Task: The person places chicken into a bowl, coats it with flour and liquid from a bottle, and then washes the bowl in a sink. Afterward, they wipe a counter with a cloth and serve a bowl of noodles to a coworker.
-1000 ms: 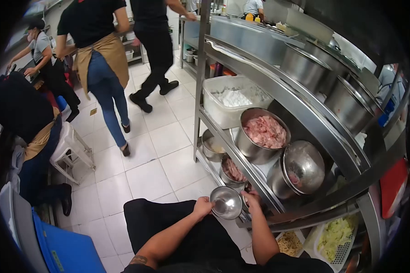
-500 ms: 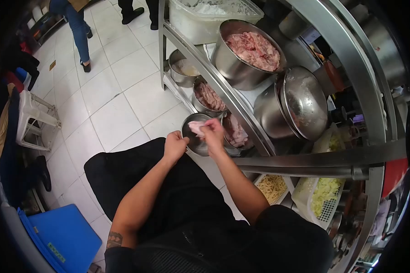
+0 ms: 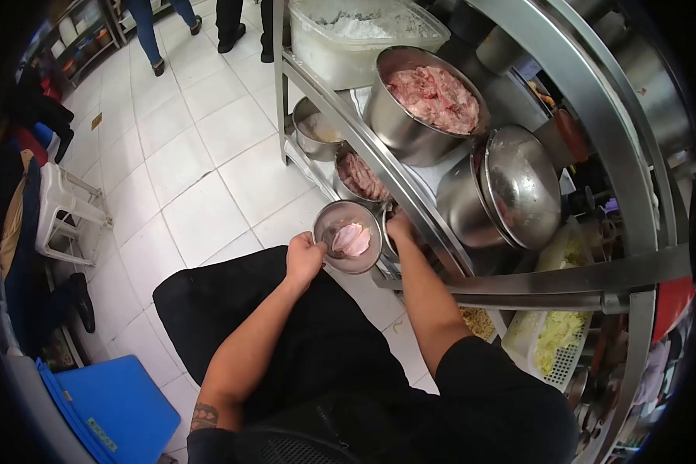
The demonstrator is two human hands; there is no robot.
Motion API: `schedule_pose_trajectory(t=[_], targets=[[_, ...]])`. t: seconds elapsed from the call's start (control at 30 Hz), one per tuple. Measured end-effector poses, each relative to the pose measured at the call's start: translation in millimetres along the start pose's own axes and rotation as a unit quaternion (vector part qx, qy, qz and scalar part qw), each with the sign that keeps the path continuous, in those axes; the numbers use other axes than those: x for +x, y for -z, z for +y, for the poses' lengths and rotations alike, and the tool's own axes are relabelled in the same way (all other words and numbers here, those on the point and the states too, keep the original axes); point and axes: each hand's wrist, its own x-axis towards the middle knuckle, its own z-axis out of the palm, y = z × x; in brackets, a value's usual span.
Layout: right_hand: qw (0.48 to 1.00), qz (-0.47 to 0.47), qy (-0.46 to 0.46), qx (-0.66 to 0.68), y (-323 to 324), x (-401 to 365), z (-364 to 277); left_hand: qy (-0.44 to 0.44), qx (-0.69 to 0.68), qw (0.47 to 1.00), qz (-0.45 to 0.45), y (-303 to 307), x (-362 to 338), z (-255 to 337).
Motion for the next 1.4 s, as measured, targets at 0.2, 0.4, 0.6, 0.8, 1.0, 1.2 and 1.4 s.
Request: schedule_pose_trajectory(t=[0.2, 0.4, 0.6, 0.8, 1.0, 1.2, 1.4], targets=[[0.997, 0.03, -0.022, -0.064, 12, -13, -15, 0.002, 0.002, 1.0, -0.006, -2, 0, 3], [0.998, 0.056, -0.023, 0.008, 22, -39, -18, -0.011, 0.0, 1.0, -0.03, -6, 2, 9], [0.995, -0.035, -0.095, -0.016, 21, -32, 0, -0.003, -0.022, 0.999, -0.023, -6, 2, -2], [0.817, 0.265, 0.097, 0.503, -10, -58, 8, -0.006, 0.0, 1.0, -0.001, -1, 7, -7], [0.869, 0.029, 0.202, 0.45, -23, -113, -28, 0.003, 0.012, 1.0, -0.022, -7, 6, -11], [0.952, 0.105, 0.134, 0.256, 16, -77, -10, 0.012, 0.014, 1.0, -0.013, -7, 3, -17], [0.98, 0.114, 0.147, 0.076, -49, 28, 48, -0.024, 0.122, 0.992, 0.006, -12, 26, -60]])
